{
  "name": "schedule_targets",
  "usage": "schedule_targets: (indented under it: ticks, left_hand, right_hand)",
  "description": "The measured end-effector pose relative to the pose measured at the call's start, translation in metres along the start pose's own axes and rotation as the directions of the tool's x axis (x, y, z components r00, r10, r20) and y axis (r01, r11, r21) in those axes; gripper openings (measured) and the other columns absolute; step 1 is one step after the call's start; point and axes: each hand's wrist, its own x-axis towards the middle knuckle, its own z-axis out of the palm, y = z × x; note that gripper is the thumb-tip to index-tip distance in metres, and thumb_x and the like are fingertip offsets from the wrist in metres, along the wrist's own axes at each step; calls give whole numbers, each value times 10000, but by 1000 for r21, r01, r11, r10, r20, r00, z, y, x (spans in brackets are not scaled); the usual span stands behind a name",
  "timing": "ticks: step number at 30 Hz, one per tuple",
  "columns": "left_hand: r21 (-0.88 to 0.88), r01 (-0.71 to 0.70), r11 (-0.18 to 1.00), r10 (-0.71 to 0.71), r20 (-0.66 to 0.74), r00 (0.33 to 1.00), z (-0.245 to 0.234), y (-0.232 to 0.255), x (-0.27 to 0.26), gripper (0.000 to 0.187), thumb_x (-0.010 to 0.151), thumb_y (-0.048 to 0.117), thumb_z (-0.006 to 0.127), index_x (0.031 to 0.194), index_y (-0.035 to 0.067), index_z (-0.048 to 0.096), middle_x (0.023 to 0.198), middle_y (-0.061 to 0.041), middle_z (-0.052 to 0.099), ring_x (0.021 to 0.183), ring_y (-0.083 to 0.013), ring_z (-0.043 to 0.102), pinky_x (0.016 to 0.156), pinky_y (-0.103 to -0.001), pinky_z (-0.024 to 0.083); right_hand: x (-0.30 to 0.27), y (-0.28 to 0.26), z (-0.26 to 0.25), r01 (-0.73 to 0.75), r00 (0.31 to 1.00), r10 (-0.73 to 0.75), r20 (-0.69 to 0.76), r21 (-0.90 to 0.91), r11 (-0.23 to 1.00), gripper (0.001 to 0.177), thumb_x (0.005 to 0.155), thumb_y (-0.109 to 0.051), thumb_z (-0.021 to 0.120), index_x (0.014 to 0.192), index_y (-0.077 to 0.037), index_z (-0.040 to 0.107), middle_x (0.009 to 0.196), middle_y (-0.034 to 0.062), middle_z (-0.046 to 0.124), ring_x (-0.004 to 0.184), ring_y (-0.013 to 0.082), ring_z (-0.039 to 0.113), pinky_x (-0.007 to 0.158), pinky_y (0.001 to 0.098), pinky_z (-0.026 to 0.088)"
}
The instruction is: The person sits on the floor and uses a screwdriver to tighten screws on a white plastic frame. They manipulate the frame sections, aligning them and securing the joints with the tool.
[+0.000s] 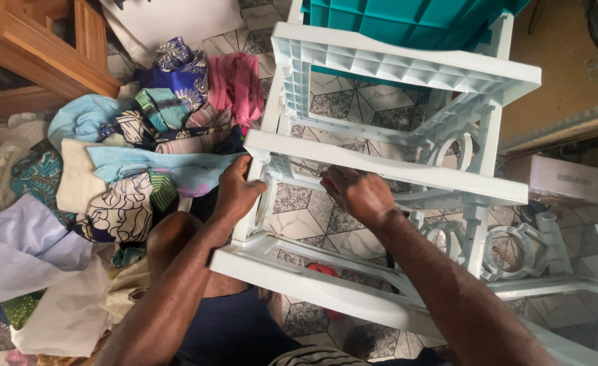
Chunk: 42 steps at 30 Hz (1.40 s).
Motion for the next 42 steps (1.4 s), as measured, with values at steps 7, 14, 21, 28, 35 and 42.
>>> schedule_targets:
  ticks: [7, 14, 21, 28, 35, 42]
  left_hand:
    - [29, -8, 1000, 7, 18, 1000, 1, -2, -1, 447, 754, 16, 678, 1196, -39, 637, 1027, -204, 771, 955, -255, 762, 832, -353, 563]
    - [147, -18, 989, 14, 30, 999, 2, -13, -1, 629, 761, 25, 659, 1373, -53, 534, 1093, -290, 715, 982, -363, 753, 876, -393, 563]
    - [251, -105, 962, 98, 41, 994, 4, -25, -2, 666, 765, 1, 663, 1402, -99, 496, 1095, -344, 683, 1048, -459, 686, 933, -459, 532]
    - [211, -185, 960, 215, -132, 968, 6, -21, -4, 544, 716, -46, 723, 1237, -62, 566, 1159, -264, 629, 1046, -404, 656, 912, -434, 527]
    - [56, -99, 993, 106, -138, 985, 3, -16, -13, 530, 718, -29, 742, 1243, -40, 673, 1116, -164, 747, 981, -205, 737, 877, -311, 568]
    - [-38, 141, 989, -143, -60, 988, -3, -2, -9, 597, 739, -24, 712, 1331, -16, 639, 1026, -131, 784, 842, -111, 698, 755, -258, 563]
  right_hand:
    - [5, 0, 4, -97, 983, 90, 159, 39, 995, 278, 1071, -389, 508, 1142, -147, 625, 969, 77, 689, 534, 161, 637, 471, 323, 583]
    - [7, -2, 3, -109, 981, 99, 169, 51, 993, 270, 1063, -352, 513, 1123, -114, 624, 907, 94, 678, 537, 180, 659, 476, 340, 592]
    - [2, 0, 12, 59, 991, -62, -119, -32, 998, 249, 1048, -332, 605, 1042, -86, 642, 876, 85, 698, 576, 213, 675, 495, 382, 585]
    - [9, -4, 8, -17, 1000, 16, 23, 36, 999, 264, 1030, -347, 583, 1077, -95, 648, 931, 96, 696, 536, 217, 664, 476, 377, 583]
    - [6, 6, 2, 133, 986, -130, -109, 25, 991, 272, 1055, -346, 562, 1098, -95, 656, 936, 102, 708, 579, 230, 663, 521, 389, 592]
    - [11, 6, 2, 131, 988, -132, -86, -12, 991, 286, 1045, -345, 546, 1076, -82, 653, 926, 125, 705, 560, 241, 667, 503, 398, 594]
